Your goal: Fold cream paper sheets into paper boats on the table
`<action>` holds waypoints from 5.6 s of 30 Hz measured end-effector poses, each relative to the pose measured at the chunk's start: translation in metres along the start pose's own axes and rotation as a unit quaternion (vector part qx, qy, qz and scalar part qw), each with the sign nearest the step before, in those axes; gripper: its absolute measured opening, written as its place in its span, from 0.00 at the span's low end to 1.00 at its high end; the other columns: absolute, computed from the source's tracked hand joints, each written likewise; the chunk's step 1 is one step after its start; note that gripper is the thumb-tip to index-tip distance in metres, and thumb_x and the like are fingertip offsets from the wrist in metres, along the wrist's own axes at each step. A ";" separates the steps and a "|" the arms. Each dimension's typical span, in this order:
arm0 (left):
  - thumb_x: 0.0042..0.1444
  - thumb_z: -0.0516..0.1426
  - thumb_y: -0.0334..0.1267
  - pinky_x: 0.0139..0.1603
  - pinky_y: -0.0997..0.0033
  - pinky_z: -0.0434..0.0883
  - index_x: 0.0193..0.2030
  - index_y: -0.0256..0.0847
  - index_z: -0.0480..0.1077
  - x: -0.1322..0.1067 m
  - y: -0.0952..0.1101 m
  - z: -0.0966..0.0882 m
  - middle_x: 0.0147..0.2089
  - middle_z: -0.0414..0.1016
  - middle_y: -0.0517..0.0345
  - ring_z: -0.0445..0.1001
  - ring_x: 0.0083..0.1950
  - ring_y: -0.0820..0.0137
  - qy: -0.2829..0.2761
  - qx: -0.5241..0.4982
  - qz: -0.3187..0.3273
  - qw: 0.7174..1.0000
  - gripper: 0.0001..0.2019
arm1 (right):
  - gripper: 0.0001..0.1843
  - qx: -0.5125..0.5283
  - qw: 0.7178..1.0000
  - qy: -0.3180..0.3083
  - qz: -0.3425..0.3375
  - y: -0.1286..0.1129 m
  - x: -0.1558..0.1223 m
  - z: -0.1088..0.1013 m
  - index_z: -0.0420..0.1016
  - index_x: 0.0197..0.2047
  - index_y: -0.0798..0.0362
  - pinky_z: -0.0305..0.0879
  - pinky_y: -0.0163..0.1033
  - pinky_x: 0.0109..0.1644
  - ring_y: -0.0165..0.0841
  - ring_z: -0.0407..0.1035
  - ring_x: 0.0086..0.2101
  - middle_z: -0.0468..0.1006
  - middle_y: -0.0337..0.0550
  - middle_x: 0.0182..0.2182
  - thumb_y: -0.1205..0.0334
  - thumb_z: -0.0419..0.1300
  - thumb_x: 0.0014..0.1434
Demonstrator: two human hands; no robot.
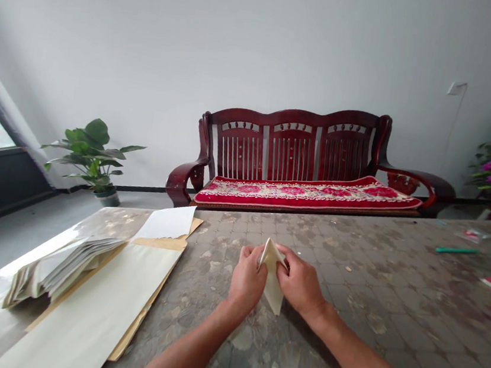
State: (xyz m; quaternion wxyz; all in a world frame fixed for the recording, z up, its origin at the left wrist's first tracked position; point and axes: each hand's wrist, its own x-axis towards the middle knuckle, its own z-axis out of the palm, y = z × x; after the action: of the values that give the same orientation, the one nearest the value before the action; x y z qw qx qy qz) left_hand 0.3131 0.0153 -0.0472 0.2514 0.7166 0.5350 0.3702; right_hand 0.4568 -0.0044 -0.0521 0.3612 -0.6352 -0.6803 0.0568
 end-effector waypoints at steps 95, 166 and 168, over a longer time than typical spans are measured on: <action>0.67 0.44 0.49 0.71 0.51 0.50 0.71 0.38 0.51 -0.014 -0.051 -0.015 0.74 0.48 0.47 0.47 0.74 0.57 -0.225 0.295 0.236 0.898 0.29 | 0.28 -0.169 0.957 -0.181 -0.149 0.062 -0.007 -0.017 0.63 0.66 0.51 0.46 0.61 0.67 0.45 0.52 0.65 0.63 0.49 0.65 0.55 0.52 0.64; 0.62 0.53 0.36 0.40 0.75 0.65 0.34 0.43 0.70 0.013 -0.065 -0.037 0.41 0.71 0.60 0.72 0.42 0.72 -0.139 0.170 0.136 0.966 0.07 | 0.13 -0.076 0.985 -0.133 -0.081 0.048 0.001 0.002 0.72 0.32 0.49 0.57 0.37 0.41 0.34 0.68 0.38 0.76 0.39 0.32 0.61 0.51 0.66; 0.63 0.53 0.38 0.40 0.74 0.65 0.34 0.42 0.69 0.012 -0.064 -0.036 0.41 0.71 0.59 0.72 0.43 0.70 -0.139 0.193 0.139 0.961 0.07 | 0.13 -0.080 0.985 -0.129 -0.077 0.047 0.000 0.001 0.72 0.31 0.49 0.57 0.37 0.40 0.34 0.68 0.37 0.76 0.39 0.32 0.60 0.51 0.66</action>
State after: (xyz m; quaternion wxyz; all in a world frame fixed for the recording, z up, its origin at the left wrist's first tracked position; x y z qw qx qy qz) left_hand 0.2495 0.0448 -0.0708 0.1261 0.8630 0.4516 0.1882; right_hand 0.4952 0.0051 -0.0781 0.2219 -0.5953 -0.7702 0.0553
